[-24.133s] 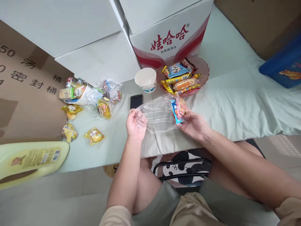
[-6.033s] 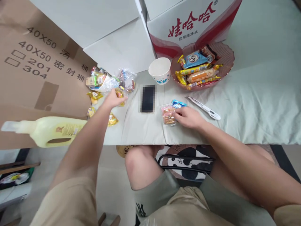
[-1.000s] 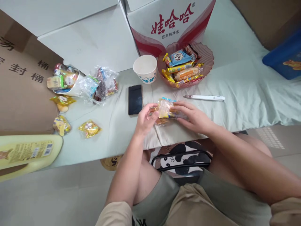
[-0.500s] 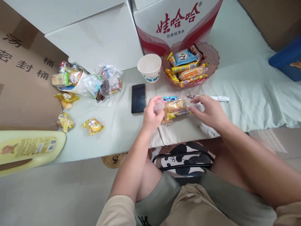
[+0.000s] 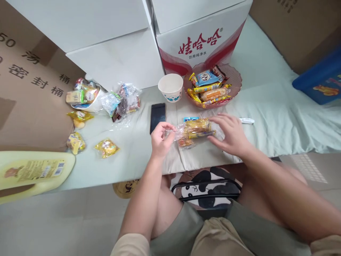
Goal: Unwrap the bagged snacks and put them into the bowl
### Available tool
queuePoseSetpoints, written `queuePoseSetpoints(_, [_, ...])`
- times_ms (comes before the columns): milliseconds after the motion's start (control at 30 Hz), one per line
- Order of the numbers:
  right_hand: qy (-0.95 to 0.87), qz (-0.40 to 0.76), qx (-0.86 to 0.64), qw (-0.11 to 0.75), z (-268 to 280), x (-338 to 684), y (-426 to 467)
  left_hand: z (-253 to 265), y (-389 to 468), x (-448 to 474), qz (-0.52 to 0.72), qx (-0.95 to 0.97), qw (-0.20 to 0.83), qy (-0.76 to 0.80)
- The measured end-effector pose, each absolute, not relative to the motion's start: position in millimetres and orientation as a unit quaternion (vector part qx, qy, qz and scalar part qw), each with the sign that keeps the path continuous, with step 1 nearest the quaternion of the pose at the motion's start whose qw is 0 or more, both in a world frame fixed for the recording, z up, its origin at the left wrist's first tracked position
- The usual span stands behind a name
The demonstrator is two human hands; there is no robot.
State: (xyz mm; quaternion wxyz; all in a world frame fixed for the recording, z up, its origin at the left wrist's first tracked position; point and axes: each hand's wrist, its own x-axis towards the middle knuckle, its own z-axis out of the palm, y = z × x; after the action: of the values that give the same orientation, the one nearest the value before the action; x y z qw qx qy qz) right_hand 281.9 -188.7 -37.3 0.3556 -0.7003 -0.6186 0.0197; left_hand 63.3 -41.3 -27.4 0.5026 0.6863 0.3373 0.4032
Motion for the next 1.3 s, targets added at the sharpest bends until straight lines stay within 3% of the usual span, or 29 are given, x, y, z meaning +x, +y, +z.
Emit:
queuePoseSetpoints(67, [-0.638, 0.011, -0.702, 0.317, -37.9, 277.2, -188.7, -26.3, -43.0, 61.9, 0.417, 0.686, 0.501, 0.323])
queuePoseSetpoints(233, [-0.66, -0.071, -0.674, 0.323, -29.6, 266.5, -195.4, -29.3, -43.4, 56.7, 0.444, 0.668, 0.512, 0.307])
queuePoseSetpoints(433, [-0.721, 0.094, -0.661, 0.184, -27.9, 261.9, -204.6, -29.2, -41.7, 56.7, 0.406, 0.609, 0.577, 0.362])
queuePoseSetpoints(533, [-0.688, 0.123, -0.703, 0.131, -31.3, 264.9, -203.3, -28.5, -38.9, 60.5, 0.4, 0.592, 0.568, 0.408])
queuePoseSetpoints(667, [-0.644, 0.07, -0.738, 0.188, -34.7, 267.9, -199.8, -31.7, -34.7, 59.8, 0.372, 0.663, 0.488, 0.428])
queuePoseSetpoints(900, [-0.679, 0.076, -0.686, 0.25, -45.0, 270.0, -193.0, -37.4, -43.5, 57.8, 0.171, 0.847, 0.393, 0.313])
queuePoseSetpoints(1033, [-0.676, 0.102, -0.683, 0.258, -46.6, 268.8, -190.3, -37.1, -47.0, 62.3, 0.167, 0.817, 0.43, 0.346])
queuePoseSetpoints(1300, [-0.673, 0.136, -0.69, 0.229, -45.4, 259.9, -185.8, -26.2, -54.3, 70.1, 0.206, 0.721, 0.597, 0.286])
